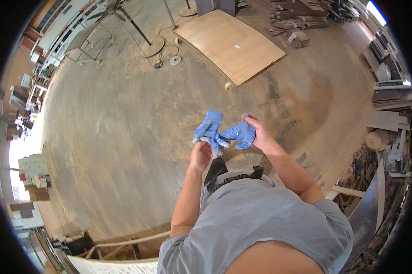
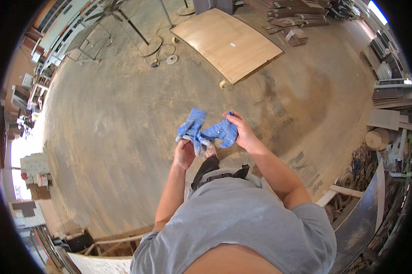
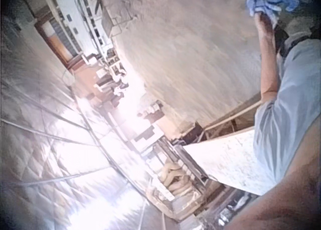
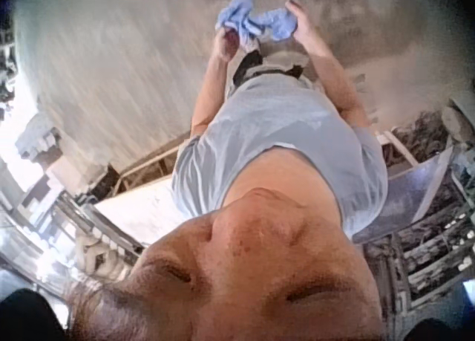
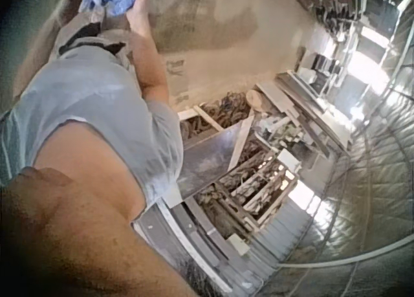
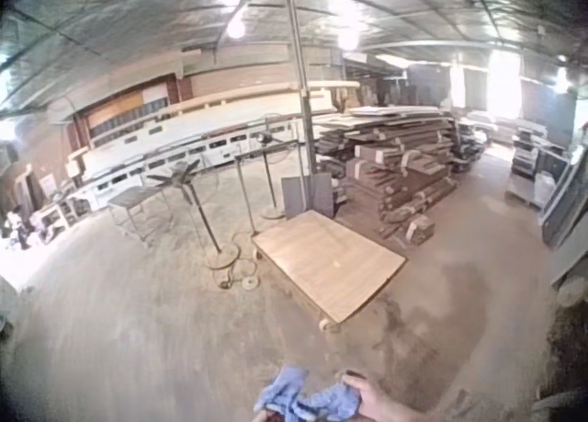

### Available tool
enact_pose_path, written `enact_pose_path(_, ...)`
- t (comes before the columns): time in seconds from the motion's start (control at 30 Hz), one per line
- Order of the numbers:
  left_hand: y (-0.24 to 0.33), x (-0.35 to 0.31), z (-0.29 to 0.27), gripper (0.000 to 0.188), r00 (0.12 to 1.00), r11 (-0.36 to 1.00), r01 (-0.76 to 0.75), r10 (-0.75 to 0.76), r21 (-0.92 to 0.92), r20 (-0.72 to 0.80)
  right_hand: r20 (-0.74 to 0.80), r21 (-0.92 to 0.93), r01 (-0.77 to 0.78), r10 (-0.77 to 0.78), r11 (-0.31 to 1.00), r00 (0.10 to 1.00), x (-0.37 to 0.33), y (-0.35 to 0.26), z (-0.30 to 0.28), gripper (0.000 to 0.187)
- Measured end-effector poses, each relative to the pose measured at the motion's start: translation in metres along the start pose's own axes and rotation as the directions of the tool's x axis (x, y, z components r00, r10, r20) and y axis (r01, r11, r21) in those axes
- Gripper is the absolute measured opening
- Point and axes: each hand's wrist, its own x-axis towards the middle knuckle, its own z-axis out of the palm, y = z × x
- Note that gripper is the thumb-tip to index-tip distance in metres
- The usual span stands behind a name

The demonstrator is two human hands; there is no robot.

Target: The person holds and folds a long printed receipt multiple times, then places it on a control panel. They walk through the workshop, pick up a blue cloth, and wipe a wooden board on the floor.

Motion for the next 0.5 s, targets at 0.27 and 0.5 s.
enact_pose_path(0.27, 0.093, 0.17, 0.038, 0.021, 0.999, 0.997, 0.0, 0.003, 0.075, -0.04, -0.232, -0.133, -0.048, 0.016, 0.99, 0.972, 0.114, -0.068, 0.003, 0.018)
enact_pose_path(0.5, 0.105, 0.324, 0.082, 0.043, 0.97, 0.97, 0.214, -0.225, 0.115, 0.094, -0.113, 0.103, -0.197, 0.209, 0.975, 0.971, 0.229, -0.139, -0.055, 0.036)
